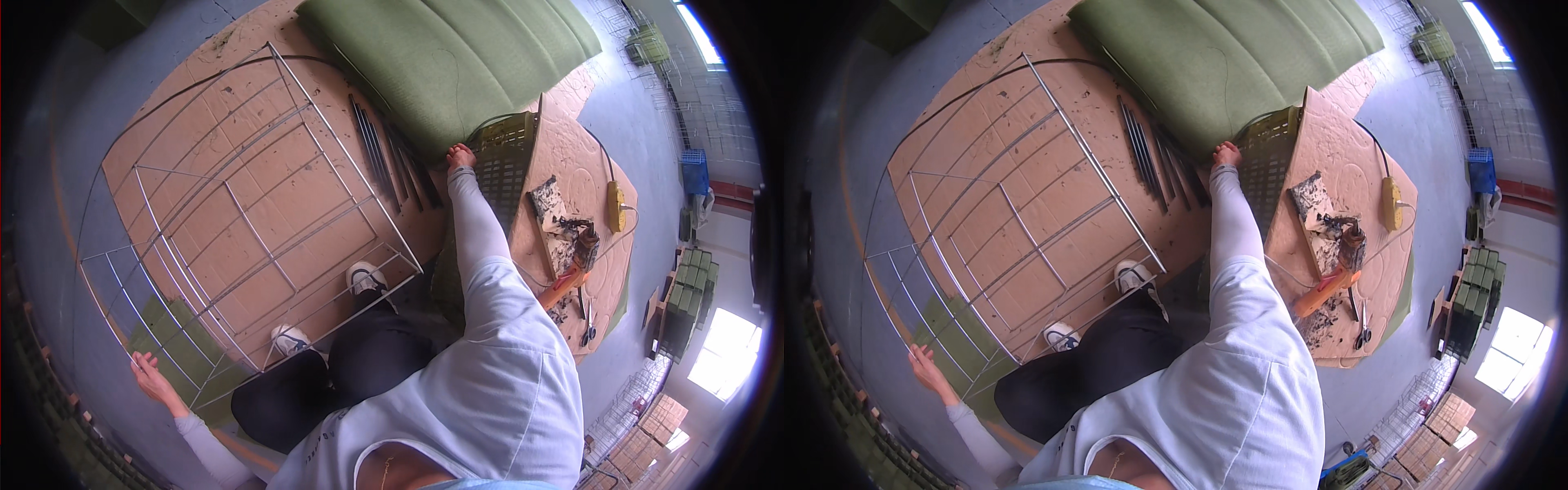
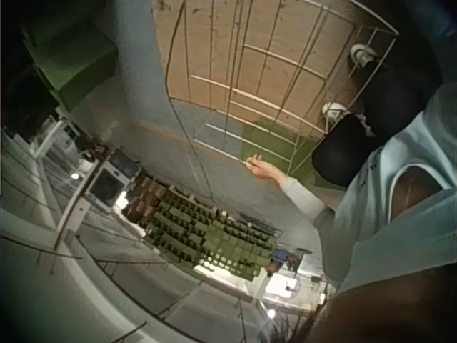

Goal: Assemble a metal wire frame and apply a green mesh covering using a hot glue gun and plastic ties.

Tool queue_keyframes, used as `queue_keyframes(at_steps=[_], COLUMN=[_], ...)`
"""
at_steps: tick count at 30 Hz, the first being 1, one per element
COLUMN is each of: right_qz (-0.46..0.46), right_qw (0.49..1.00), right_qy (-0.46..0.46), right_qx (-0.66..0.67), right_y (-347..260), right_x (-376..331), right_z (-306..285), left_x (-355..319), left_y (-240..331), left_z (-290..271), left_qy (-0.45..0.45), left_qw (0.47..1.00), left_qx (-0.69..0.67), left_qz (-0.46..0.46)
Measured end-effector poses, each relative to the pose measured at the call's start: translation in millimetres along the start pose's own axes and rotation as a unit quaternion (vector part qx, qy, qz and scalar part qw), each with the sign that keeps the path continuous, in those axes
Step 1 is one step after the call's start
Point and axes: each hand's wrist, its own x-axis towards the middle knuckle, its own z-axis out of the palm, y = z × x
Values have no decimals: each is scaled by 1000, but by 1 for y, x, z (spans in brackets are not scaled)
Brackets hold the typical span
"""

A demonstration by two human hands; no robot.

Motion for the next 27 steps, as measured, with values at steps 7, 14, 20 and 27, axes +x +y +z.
queue_keyframes(at_steps=[7, 14, 20, 27], right_qz=[8, 10, 95, 96], right_qw=[999, 998, 992, 984], right_qy=[29, 14, -18, -64], right_qx=[-17, -57, -78, -136], right_y=[3, -24, -30, -51], right_x=[-22, -38, -33, -38], right_z=[11, 17, 19, 54], left_x=[0, 0, 2, 2], left_y=[-1, 0, -3, 1], left_z=[-4, -3, -1, 6], left_qy=[8, 2, 3, 1], left_qw=[1000, 1000, 1000, 1000], left_qx=[22, 27, 26, 21], left_qz=[-2, -2, -7, 4])
